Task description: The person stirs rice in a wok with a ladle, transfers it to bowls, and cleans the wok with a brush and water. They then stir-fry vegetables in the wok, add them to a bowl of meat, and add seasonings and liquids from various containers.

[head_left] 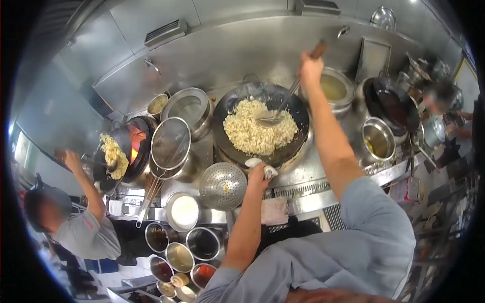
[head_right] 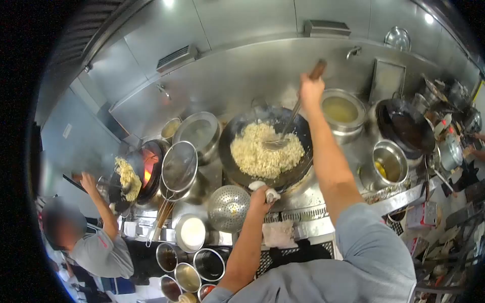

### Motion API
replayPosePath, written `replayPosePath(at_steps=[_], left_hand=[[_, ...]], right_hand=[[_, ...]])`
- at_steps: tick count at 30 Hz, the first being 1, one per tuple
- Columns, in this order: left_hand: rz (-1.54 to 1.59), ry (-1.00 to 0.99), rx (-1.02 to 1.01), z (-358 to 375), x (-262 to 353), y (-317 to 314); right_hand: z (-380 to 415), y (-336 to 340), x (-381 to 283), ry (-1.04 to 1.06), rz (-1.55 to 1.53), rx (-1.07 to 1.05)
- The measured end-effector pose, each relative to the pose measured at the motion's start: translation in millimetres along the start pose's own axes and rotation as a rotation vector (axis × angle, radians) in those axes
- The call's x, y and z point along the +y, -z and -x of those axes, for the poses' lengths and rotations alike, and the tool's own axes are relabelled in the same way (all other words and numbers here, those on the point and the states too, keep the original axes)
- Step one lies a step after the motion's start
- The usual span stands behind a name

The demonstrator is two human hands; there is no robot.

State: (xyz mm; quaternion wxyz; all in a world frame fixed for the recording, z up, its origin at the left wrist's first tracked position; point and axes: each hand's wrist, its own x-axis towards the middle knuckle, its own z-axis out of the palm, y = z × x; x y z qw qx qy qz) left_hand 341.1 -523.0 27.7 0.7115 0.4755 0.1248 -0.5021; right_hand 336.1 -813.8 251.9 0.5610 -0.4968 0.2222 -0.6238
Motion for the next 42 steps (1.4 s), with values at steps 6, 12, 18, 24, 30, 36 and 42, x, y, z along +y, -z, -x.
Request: replayPosePath(at_steps=[6,12,18,24,30,36,42], left_hand=[[0.028,-0.2,-0.032,-7,-26,22],[0.122,-0.219,0.019,113,-6,-23],[0.094,-0.342,-0.01,54,-96,43],[0.014,-0.263,-0.165,75,-52,22],[-0.052,-0.32,0.053,51,-126,66],[0.047,-0.219,-0.074,105,-26,3],[-0.539,-0.69,0.096,60,-122,85]], right_hand=[[103,-18,-22,0.038,0.201,-0.005],[61,-70,-17,-0.32,0.311,-0.217],[69,-57,-15,0.135,0.164,-0.093],[102,-35,-144,-0.075,-0.032,-0.182],[89,-19,-47,0.061,0.086,-0.11],[137,6,-158,-0.024,-0.027,-0.134],[257,123,-85,-0.51,0.466,-0.391]])
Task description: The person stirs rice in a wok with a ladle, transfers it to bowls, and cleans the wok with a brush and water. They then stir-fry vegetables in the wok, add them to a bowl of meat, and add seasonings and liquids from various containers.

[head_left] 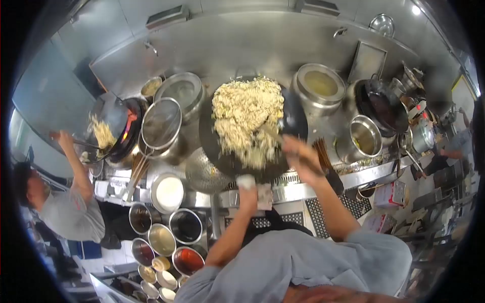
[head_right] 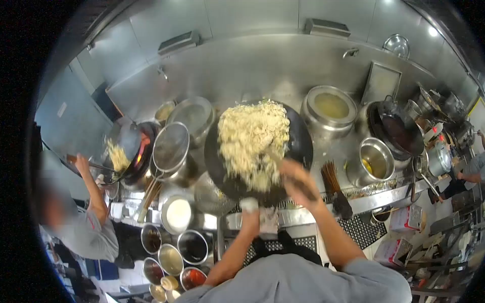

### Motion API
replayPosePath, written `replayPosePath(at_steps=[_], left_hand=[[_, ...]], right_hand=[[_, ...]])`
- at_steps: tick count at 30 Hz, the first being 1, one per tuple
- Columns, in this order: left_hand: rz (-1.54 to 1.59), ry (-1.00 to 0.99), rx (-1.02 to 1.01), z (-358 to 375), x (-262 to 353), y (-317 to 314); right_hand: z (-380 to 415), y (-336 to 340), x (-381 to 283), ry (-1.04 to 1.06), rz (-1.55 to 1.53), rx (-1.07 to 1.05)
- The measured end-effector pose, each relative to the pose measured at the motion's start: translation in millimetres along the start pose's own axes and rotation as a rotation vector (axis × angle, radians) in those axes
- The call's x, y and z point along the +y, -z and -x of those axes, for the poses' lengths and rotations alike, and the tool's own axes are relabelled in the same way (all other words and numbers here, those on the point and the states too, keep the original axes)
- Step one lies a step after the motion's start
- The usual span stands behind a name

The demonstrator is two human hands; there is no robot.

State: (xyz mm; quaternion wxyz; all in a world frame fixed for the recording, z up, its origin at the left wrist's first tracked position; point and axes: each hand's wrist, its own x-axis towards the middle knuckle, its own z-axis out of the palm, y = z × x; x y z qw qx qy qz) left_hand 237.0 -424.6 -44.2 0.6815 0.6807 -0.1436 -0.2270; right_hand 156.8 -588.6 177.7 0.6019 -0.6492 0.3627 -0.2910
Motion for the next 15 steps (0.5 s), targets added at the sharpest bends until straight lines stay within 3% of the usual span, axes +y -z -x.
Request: replayPosePath(at_steps=[1,2,4,5,6,7,9,11,12,13,15], left_hand=[[0.234,0.082,0.052,19,18,0],[0.244,0.055,0.054,7,34,-4],[0.419,0.257,0.101,-3,58,0],[0.425,0.368,0.029,-29,74,1],[0.424,0.431,-0.087,-49,85,2],[0.387,0.364,-0.075,-68,75,-5],[0.521,0.338,0.057,-42,107,-21],[0.538,0.401,0.028,-36,140,-20],[0.56,0.478,0.015,-37,148,-20],[0.558,0.478,0.027,-46,141,-19],[0.485,0.463,-0.122,-77,98,-23]], right_hand=[[31,8,-15,-0.649,-0.101,-0.046],[51,29,12,-0.541,-0.579,-0.391],[58,38,71,-0.521,-1.285,-0.667],[45,27,98,-0.625,-1.504,-0.592],[28,18,103,-0.602,-1.175,-0.495],[10,11,80,-0.699,-0.875,-0.466],[13,37,26,-0.489,-0.171,-0.527],[31,63,-34,-0.402,0.593,-0.685],[34,72,-42,-0.271,0.767,-0.774],[31,66,-41,-0.271,0.764,-0.785],[21,52,-28,-0.183,0.998,-0.733]])
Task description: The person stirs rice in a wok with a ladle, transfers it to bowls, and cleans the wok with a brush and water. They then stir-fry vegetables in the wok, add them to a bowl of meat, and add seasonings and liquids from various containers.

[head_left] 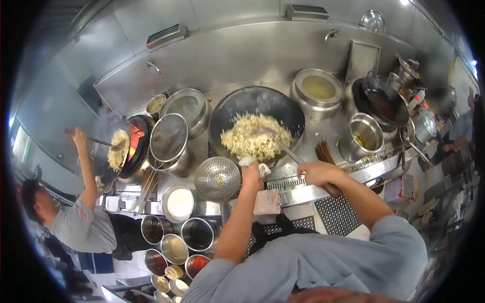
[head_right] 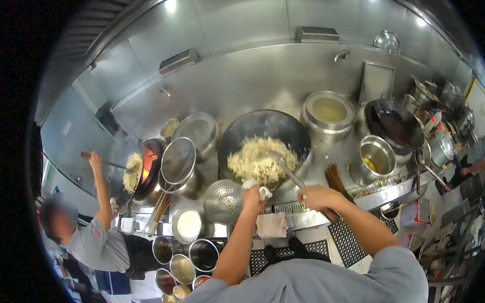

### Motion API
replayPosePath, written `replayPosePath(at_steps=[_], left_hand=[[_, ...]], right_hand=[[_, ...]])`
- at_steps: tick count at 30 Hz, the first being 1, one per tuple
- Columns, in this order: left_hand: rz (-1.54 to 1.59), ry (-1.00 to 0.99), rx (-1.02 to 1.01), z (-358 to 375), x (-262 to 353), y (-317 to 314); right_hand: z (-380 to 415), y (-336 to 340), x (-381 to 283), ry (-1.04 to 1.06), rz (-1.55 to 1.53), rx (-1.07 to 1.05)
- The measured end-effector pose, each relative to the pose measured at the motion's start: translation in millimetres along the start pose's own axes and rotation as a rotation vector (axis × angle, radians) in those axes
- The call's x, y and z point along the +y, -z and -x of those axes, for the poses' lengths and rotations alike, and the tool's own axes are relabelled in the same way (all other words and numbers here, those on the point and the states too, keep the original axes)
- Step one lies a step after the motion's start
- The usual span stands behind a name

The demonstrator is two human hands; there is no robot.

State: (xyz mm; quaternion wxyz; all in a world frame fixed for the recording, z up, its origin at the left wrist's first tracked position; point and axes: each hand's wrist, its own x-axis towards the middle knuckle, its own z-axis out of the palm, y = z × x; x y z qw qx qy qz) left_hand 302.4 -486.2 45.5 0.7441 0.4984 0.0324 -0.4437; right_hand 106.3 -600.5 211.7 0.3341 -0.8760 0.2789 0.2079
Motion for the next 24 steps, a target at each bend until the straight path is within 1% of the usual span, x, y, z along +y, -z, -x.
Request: replayPosePath(at_steps=[1,2,3,4,5,7,8,10,11,12,13,14,15,16,17,18,19,20,21,22,23,24], left_hand=[[-0.026,-0.035,-0.004,-12,-22,12],[-0.032,-0.019,-0.005,5,-48,25],[-0.101,-0.172,0.029,23,-75,42],[-0.156,-0.346,0.063,27,-86,45],[-0.15,-0.36,0.066,29,-83,44],[-0.111,-0.278,-0.039,61,-69,45],[0.044,-0.124,0.06,86,-20,5],[-0.306,-0.25,-0.056,22,-10,19],[-0.058,0.023,0.046,11,9,-1],[0.043,0.025,0.009,-10,-6,11],[-0.372,-0.351,-0.047,-44,-53,49],[-0.399,-0.419,-0.044,-37,-78,60],[-0.427,-0.487,-0.039,-30,-101,71],[-0.084,-0.213,0.048,13,-96,59],[-0.088,-0.217,0.039,31,-86,49],[-0.036,-0.203,0.097,45,-77,44],[0.011,-0.184,0.166,54,-73,48],[0.028,-0.27,0.104,41,-63,48],[-0.036,-0.225,0.123,39,-31,34],[-0.098,-0.179,0.138,41,-6,24],[-0.105,-0.173,0.141,38,-10,30],[-0.288,-0.293,0.142,30,-14,37]], right_hand=[[-22,-11,4,0.038,0.033,0.092],[-29,-26,15,0.024,0.023,0.086],[-35,-35,24,0.113,0.086,0.205],[-42,-29,26,0.215,0.167,0.332],[3,-8,4,0.175,0.155,0.278],[44,2,12,0.168,0.158,0.193],[49,4,9,0.178,0.153,0.176],[52,16,3,0.07,0.187,-0.143],[34,10,-1,0.034,0.212,-0.129],[9,1,0,-0.004,0.205,-0.134],[-23,-21,23,0.066,0.269,0.029],[-42,-37,39,0.134,0.33,0.207],[-31,-32,36,0.088,0.307,0.261],[-16,-30,26,0.049,0.273,0.3],[0,-18,26,0.019,0.146,0.194],[9,-17,42,0.022,0.145,0.198],[19,-24,64,0.113,0.006,0.327],[26,-30,74,0.199,-0.135,0.452],[40,-22,63,0.195,-0.145,0.441],[59,0,47,0.007,-0.24,0.348],[67,15,39,-0.177,-0.331,0.255],[62,18,45,-0.131,-0.295,0.332]])
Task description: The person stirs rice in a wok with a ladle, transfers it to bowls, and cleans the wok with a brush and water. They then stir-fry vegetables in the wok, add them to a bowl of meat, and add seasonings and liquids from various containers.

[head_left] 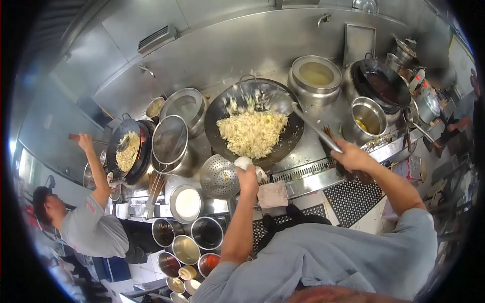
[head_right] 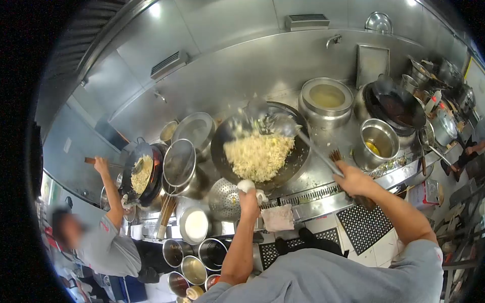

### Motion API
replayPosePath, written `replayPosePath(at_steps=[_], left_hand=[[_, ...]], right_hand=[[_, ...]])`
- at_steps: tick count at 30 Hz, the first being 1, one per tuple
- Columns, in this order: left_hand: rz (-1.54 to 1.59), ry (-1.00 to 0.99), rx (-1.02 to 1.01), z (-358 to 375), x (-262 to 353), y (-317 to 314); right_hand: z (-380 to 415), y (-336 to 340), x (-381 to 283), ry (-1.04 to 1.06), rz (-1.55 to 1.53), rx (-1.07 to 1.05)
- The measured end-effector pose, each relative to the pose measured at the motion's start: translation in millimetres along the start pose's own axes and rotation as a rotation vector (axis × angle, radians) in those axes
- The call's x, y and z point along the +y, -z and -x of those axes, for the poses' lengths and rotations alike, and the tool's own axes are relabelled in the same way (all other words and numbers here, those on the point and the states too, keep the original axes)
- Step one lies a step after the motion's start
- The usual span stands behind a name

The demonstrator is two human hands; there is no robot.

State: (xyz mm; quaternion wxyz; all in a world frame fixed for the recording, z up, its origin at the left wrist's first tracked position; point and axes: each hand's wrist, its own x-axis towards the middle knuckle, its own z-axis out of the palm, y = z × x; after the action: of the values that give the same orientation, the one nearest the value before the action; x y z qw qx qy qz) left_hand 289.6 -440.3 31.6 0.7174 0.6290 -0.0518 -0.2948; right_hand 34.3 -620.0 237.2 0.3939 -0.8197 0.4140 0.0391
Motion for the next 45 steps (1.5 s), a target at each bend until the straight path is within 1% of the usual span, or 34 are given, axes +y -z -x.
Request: replayPosePath(at_steps=[1,2,4,5,6,7,8,9,10,11,12,14,15,16,18,19,20,22,24,25,26,28,30,31,32,33,34,36,37,39,41,43,44,45], left_hand=[[-0.171,-0.142,-0.01,-8,-5,4],[-0.164,-0.079,-0.011,6,-13,4],[-0.517,-0.291,0.141,21,-50,3],[-0.518,-0.288,0.136,24,-47,1],[-0.413,-0.261,0.087,31,-39,0],[-0.309,-0.224,0.042,41,-34,0],[-0.311,-0.203,0.05,49,-30,5],[-0.12,-0.087,0.023,53,-24,13],[0.074,0.029,0.009,58,-24,22],[0.168,0.025,0.0,66,-34,33],[0.173,0.041,0.043,83,-34,39],[0.275,0.285,0.043,127,-27,43],[0.288,0.352,0.028,139,-45,52],[0.304,0.357,0.091,148,-59,55],[0.365,0.612,0.11,170,-79,53],[0.299,0.556,0.103,177,-80,43],[0.339,0.532,0.19,177,-83,36],[0.36,0.498,0.019,174,-91,35],[0.544,0.554,0.142,172,-90,24],[0.526,0.494,0.168,168,-112,25],[0.499,0.447,0.183,163,-130,27],[0.522,0.36,0.226,176,-93,-1],[0.738,0.225,0.272,186,-98,-23],[0.837,0.145,0.34,187,-100,-37],[0.937,0.1,0.369,188,-80,-63],[0.964,0.07,0.389,199,-75,-72],[0.994,0.042,0.411,208,-70,-81],[1.055,0.004,0.455,265,-60,-101],[1.086,-0.018,0.517,295,-60,-109],[1.149,-0.102,0.584,366,-48,-134],[1.197,-0.156,0.665,421,-56,-146],[1.167,-0.306,0.82,457,-77,-160],[1.139,-0.311,0.971,475,-73,-168],[1.142,-0.306,1.061,492,-71,-175]], right_hand=[[-13,-3,7,0.02,0.07,0.071],[-32,-10,18,0.035,0.137,0.146],[-97,-55,62,0.051,0.26,0.114],[-88,-61,42,-0.03,-0.035,-0.11],[-75,-65,18,-0.108,-0.331,-0.338],[-67,-64,16,-0.117,-0.33,-0.351],[-59,-64,17,-0.194,-0.588,-0.548],[-56,-66,18,-0.274,-0.848,-0.74],[-50,-72,24,-0.294,-0.838,-0.762],[-42,-81,35,-0.309,-0.865,-0.778],[-35,-90,46,-0.323,-0.888,-0.801],[-20,-100,64,-0.351,-0.936,-0.835],[-17,-100,70,-0.385,-0.927,-0.874],[-17,-102,75,-0.402,-0.893,-0.933],[-22,-106,87,-0.437,-0.8,-0.936],[-31,-112,99,-0.448,-0.781,-0.97],[-38,-111,105,-0.438,-0.715,-1.05],[-61,-111,109,-0.46,-0.707,-1.065],[-84,-102,110,-0.482,-0.741,-1.147],[-90,-96,103,-0.447,-0.644,-1.12],[-97,-88,92,-0.404,-0.564,-1.077],[-126,-75,73,-0.392,-0.407,-1.132],[-138,-62,39,-0.478,-0.358,-1.239],[-143,-56,24,-0.448,-0.316,-1.258],[-161,-37,2,-0.522,-0.228,-1.266],[-164,-31,-10,-0.587,-0.151,-1.277],[-167,-27,-21,-0.571,-0.104,-1.297],[-137,-15,-32,-0.468,0.099,-1.383],[-105,-5,-41,-0.356,0.205,-1.349],[-48,8,-58,-0.256,0.3,-1.391],[-5,-5,-60,-0.102,0.386,-1.459],[17,-45,-54,-0.05,0.451,-1.58],[31,-65,-49,-0.012,0.484,-1.669],[49,-85,-44,-0.044,0.488,-1.745]])
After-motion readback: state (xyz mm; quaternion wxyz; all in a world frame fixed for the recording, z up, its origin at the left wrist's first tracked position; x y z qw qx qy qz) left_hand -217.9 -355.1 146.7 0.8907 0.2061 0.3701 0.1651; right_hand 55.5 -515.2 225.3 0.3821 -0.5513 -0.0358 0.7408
